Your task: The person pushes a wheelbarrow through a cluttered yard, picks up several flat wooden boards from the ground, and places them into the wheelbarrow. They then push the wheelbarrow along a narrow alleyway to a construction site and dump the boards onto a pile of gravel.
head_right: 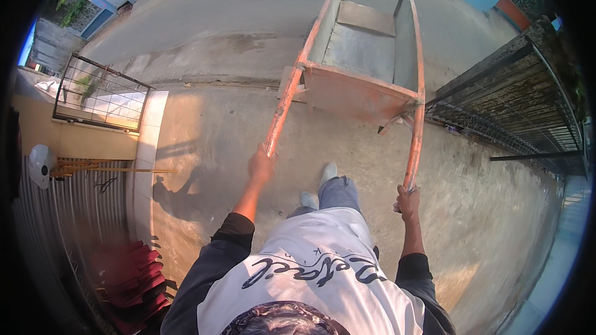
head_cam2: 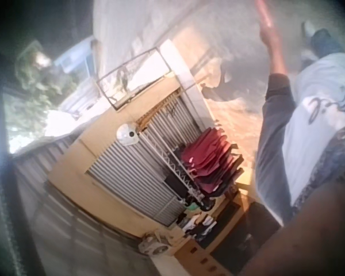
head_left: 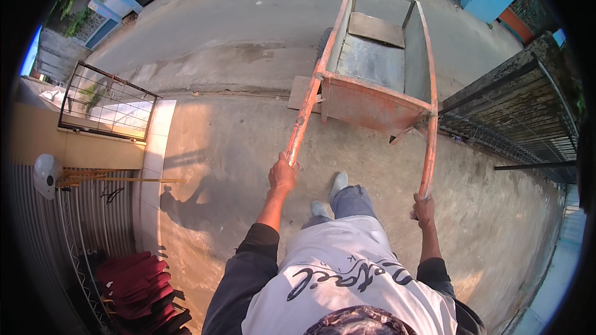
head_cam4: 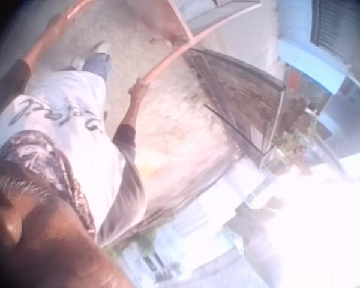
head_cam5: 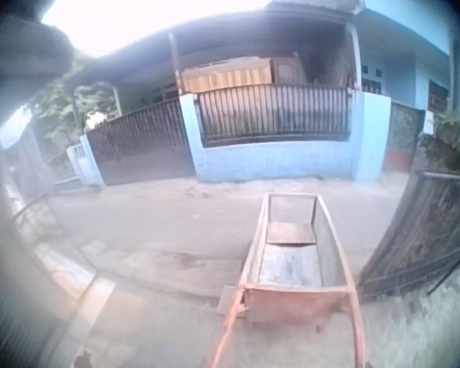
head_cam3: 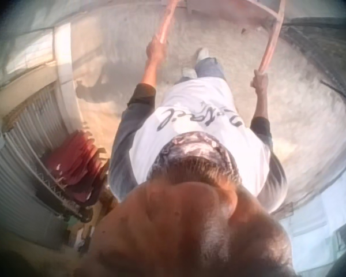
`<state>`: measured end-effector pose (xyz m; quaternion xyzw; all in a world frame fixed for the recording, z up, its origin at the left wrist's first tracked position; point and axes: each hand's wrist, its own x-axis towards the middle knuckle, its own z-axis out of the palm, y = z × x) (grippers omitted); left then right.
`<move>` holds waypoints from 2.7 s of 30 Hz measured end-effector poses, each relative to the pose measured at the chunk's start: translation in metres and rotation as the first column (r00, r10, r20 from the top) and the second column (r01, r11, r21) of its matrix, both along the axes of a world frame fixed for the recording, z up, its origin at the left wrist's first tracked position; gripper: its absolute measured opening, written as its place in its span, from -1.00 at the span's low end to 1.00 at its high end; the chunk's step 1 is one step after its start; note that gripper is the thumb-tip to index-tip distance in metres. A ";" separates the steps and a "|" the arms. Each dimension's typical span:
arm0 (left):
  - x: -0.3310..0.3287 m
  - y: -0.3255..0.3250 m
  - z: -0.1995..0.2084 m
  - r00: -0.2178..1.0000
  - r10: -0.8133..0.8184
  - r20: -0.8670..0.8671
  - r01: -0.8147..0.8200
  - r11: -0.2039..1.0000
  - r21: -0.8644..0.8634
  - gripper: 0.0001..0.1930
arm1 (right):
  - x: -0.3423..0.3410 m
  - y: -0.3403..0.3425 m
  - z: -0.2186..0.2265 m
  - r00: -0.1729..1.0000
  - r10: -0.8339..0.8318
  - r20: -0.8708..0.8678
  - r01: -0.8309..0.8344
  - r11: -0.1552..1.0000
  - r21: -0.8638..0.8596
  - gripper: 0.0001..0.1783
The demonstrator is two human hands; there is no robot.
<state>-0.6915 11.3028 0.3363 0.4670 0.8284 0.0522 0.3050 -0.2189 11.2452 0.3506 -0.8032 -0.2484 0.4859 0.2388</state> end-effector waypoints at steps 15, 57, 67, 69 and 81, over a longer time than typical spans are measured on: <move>-0.029 0.350 -0.076 0.993 -0.101 0.056 0.102 0.995 -0.012 -0.53 | -0.023 0.319 -0.105 0.994 -0.097 0.053 0.100 0.993 -0.062 -0.74; -0.162 1.137 -0.096 0.880 -0.475 0.018 0.475 0.880 0.013 -0.57 | -0.234 0.916 -0.098 0.878 -0.469 0.101 0.471 0.882 0.003 -0.64; -0.063 1.236 -0.126 0.856 -0.516 0.021 0.516 0.856 -0.016 -0.53 | -0.149 1.014 -0.112 0.841 -0.537 0.062 0.541 0.835 -0.103 -0.69; -0.047 1.270 -0.140 0.860 -0.509 0.010 0.510 0.860 -0.020 -0.51 | -0.135 1.049 -0.131 0.832 -0.552 0.057 0.555 0.825 -0.108 -0.69; 0.063 1.487 -0.199 0.853 -0.517 0.074 0.521 0.853 -0.042 -0.49 | -0.047 1.245 -0.180 0.746 -0.666 -0.008 0.660 0.741 -0.126 -0.67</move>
